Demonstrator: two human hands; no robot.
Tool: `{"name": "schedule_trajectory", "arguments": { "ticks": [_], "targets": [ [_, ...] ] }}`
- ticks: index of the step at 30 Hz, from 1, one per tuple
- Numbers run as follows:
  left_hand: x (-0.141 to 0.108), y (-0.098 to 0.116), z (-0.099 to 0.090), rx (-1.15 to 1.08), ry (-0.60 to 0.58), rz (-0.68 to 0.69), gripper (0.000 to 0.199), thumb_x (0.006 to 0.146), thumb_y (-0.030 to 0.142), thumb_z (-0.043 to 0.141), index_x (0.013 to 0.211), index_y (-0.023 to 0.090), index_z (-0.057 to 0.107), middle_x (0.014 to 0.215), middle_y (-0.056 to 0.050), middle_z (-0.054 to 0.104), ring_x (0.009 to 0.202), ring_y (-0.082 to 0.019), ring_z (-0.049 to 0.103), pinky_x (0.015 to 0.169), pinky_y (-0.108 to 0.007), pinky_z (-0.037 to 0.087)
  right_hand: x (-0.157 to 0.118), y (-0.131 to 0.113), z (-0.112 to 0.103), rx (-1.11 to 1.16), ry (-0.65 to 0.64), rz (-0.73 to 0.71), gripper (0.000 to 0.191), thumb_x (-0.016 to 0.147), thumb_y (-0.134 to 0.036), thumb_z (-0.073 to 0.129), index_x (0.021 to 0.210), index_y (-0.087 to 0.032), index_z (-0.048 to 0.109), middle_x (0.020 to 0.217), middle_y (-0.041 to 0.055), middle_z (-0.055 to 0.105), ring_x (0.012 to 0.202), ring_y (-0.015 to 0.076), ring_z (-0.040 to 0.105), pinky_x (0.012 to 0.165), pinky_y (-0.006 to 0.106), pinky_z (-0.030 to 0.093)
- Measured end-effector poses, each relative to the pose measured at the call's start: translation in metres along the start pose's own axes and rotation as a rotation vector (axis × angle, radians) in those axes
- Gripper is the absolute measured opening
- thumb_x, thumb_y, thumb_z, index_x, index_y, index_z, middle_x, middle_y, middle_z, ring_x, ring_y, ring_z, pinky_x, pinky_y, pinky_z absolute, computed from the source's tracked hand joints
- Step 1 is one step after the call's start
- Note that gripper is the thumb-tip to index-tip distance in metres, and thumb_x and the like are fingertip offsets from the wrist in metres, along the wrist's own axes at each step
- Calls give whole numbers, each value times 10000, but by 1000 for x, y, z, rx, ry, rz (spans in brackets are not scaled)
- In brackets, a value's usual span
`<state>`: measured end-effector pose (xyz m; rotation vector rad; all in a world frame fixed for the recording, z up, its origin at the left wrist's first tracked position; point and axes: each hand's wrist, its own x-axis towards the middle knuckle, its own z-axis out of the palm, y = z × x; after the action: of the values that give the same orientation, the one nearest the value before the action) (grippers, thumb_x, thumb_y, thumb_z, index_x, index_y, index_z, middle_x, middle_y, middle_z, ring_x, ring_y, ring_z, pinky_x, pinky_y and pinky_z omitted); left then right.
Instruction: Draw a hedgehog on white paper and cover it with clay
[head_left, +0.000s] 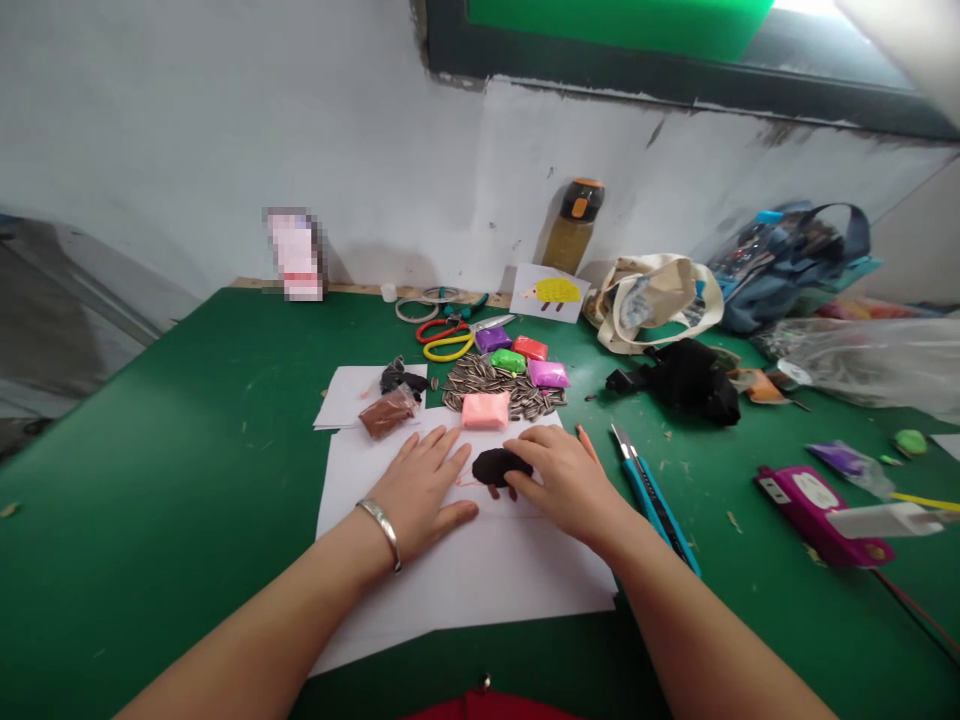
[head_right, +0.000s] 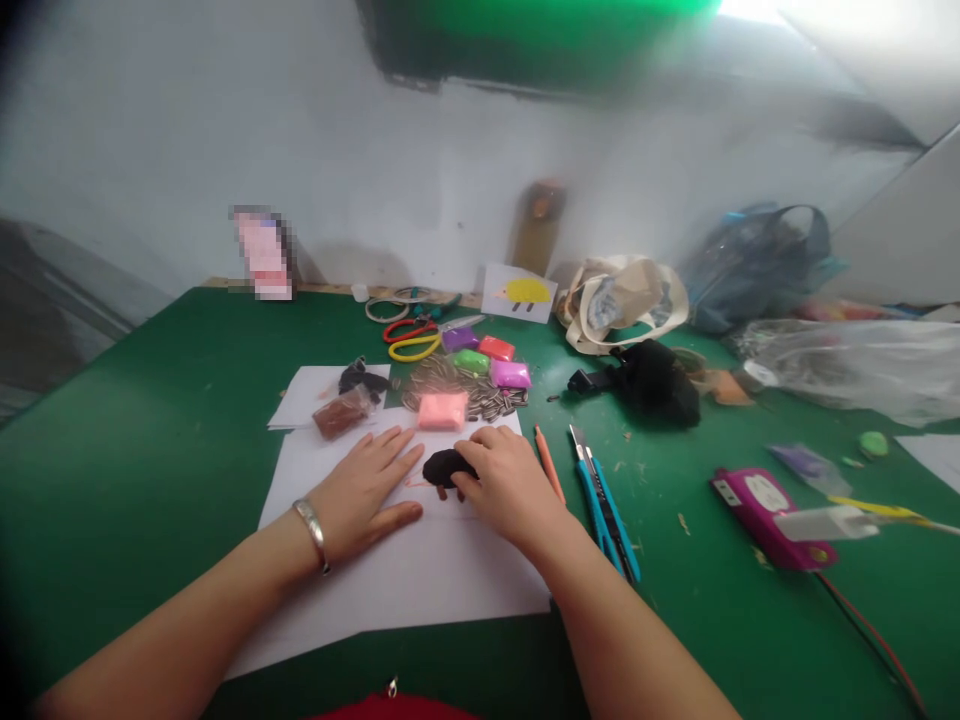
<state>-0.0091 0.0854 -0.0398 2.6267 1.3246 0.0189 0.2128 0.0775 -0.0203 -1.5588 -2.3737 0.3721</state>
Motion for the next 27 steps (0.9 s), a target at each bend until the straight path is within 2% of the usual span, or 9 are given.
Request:
{"name": "schedule_trajectory", "arguments": {
  "ticks": [2, 11, 17, 23, 27],
  "targets": [
    [0, 0, 0, -4, -4, 1, 633, 836, 521, 522, 1346, 155, 435, 1458, -174, 365, 1351, -346, 294, 1075, -546, 249, 3, -5, 5, 32, 39, -81, 206, 843, -250, 587, 1039, -246, 653, 1031, 63, 603, 961, 220, 517, 846, 363, 388],
    [0, -1, 3, -56, 46, 13, 630, 826, 503, 542, 1336, 149, 434, 1440, -185, 389, 1346, -353, 302, 1073, -569, 242, 14, -16, 30, 45, 139, -273, 198, 878, -191, 538, 992, -247, 691, 1055, 74, 622, 991, 228, 488, 853, 381, 402],
    [1, 0, 3, -53, 18, -1, 621, 830, 497, 542, 1337, 152, 438, 1446, -178, 382, 1352, -347, 293, 1077, -562, 238, 11, -16, 28, 4, 113, -353, 182, 875, -194, 539, 975, -242, 683, 1084, 55, 614, 1008, 221, 472, 902, 387, 358],
    [2, 1, 0, -38, -24, -16, 646, 819, 512, 545, 1337, 141, 439, 1445, -184, 382, 1353, -344, 291, 1080, -556, 236, 10, -12, 28, -66, 95, -384, 160, 866, -211, 557, 968, -238, 678, 1032, 58, 611, 1005, 226, 452, 915, 413, 323],
    [1, 1, 0, -59, -5, -8, 652, 820, 529, 532, 1337, 143, 440, 1445, -185, 381, 1353, -350, 287, 1077, -563, 235, 10, -11, 27, -61, 91, -401, 171, 874, -211, 552, 991, -242, 672, 981, 53, 616, 972, 214, 457, 911, 405, 326]
  ]
}}
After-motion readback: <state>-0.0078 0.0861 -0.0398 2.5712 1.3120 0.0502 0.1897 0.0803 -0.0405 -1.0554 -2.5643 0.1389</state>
